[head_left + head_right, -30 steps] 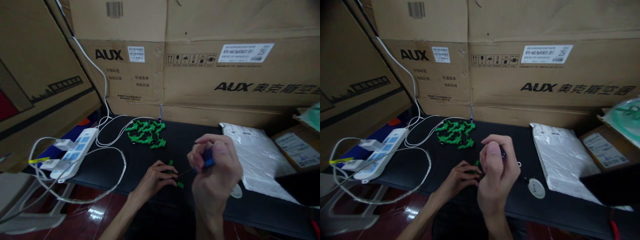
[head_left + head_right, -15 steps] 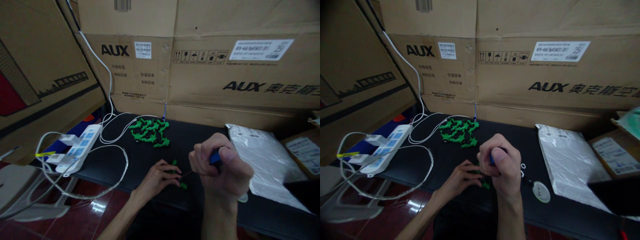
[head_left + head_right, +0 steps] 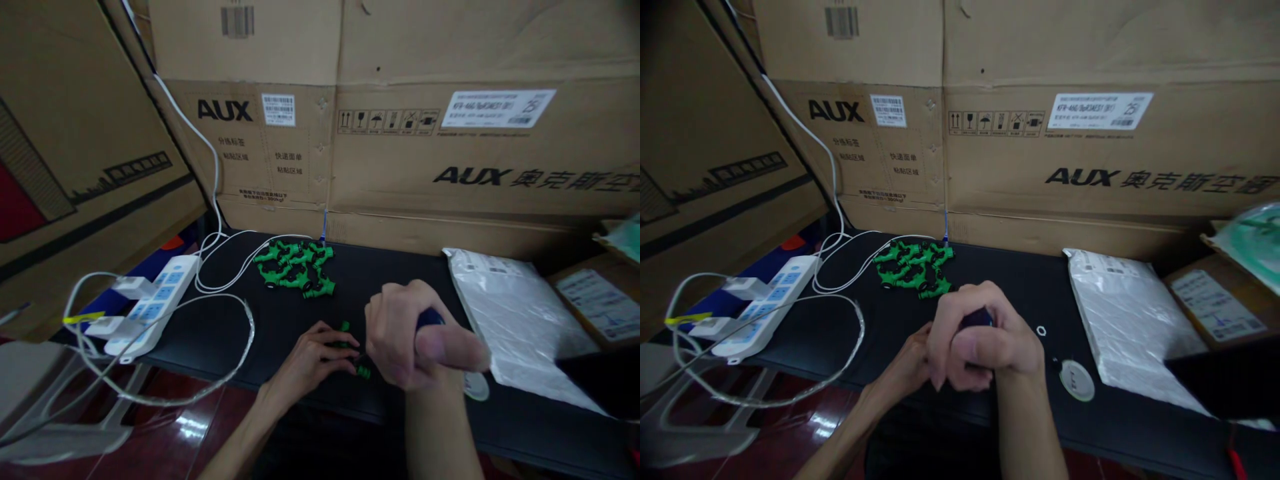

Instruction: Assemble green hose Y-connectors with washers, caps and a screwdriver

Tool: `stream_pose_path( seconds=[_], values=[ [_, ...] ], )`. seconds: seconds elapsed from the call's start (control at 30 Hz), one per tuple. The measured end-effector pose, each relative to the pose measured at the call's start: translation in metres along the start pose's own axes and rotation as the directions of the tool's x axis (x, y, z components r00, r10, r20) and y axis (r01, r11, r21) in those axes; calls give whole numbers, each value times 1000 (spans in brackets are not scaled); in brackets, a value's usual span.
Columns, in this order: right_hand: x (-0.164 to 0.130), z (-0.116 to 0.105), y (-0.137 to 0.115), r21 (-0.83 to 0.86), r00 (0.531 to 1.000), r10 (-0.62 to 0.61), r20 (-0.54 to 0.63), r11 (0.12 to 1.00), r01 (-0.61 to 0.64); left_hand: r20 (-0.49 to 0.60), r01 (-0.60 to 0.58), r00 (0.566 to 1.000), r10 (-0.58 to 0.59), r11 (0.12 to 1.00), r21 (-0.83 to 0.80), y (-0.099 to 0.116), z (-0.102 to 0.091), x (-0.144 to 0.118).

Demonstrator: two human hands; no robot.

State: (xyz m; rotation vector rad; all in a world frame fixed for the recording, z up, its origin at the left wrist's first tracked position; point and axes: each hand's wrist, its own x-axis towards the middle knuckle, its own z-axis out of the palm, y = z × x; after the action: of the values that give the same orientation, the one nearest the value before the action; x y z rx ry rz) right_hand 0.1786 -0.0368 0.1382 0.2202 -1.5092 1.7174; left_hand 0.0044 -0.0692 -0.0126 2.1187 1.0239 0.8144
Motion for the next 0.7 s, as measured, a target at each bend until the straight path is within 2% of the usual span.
stream_pose_path(
  seconds=[0.03, 0.1, 0.17, 0.23, 0.27, 0.3, 0.37, 0.4, 0.43, 0.47, 0.5, 0.53, 0.57, 0.6, 0.63, 0.67, 0.7],
  values=[
    [2, -3, 2, 15, 999, -19, -25, 1000, 19, -1, -11, 1000, 11, 1000, -2, -1, 1, 0],
    [5, -3, 6, -30, 975, -45, -219, 999, 39, 2, -38, 999, 38, 999, -18, -4, 2, 0],
    [6, 4, 10, -116, 898, -80, -432, 993, 32, 17, -42, 999, 42, 999, -31, -5, 2, -1],
    [7, 16, 14, -250, 790, -166, -590, 968, 17, 39, -35, 999, 37, 998, -47, -4, 0, -1],
    [8, 23, 16, -353, 707, -252, -661, 936, 3, 49, -37, 998, 39, 998, -52, -4, -1, -1],
    [9, 29, 20, -467, 597, -358, -718, 884, -33, 58, -42, 997, 45, 998, -53, -3, -2, -1],
    [12, 41, 26, -637, 347, -561, -752, 755, -159, 69, -61, 996, 63, 997, -38, -2, -5, 0],
    [13, 46, 28, -675, 251, -628, -736, 705, -216, 72, -69, 995, 71, 997, -27, -2, -5, 0],
    [13, 50, 28, -685, 201, -655, -728, 686, -246, 69, -74, 995, 75, 997, -16, -2, -5, 0],
    [12, 51, 27, -670, 209, -637, -742, 702, -240, 66, -76, 995, 76, 997, -9, -2, -5, 0],
    [10, 51, 24, -634, 267, -581, -769, 745, -204, 64, -74, 995, 74, 997, -6, -2, -5, 0],
    [8, 49, 19, -576, 368, -492, -789, 801, -164, 63, -70, 995, 71, 997, -7, -1, -5, 0],
    [5, 44, 13, -500, 500, -376, -780, 856, -135, 66, -67, 996, 67, 998, -10, -1, -5, 0],
    [2, 38, 7, -416, 647, -250, -721, 902, -115, 65, -69, 995, 69, 998, -12, -1, -5, 0],
    [0, 31, 1, -340, 787, -134, -602, 935, -102, 62, -70, 996, 70, 998, -8, -1, -5, 0],
    [-2, 23, -4, -284, 896, -55, -441, 955, -81, 56, -72, 996, 72, 997, 0, -1, -4, 0],
    [-2, 15, -7, -239, 963, -16, -270, 970, -51, 46, -75, 996, 74, 997, 9, -1, -4, 0]
  ],
)
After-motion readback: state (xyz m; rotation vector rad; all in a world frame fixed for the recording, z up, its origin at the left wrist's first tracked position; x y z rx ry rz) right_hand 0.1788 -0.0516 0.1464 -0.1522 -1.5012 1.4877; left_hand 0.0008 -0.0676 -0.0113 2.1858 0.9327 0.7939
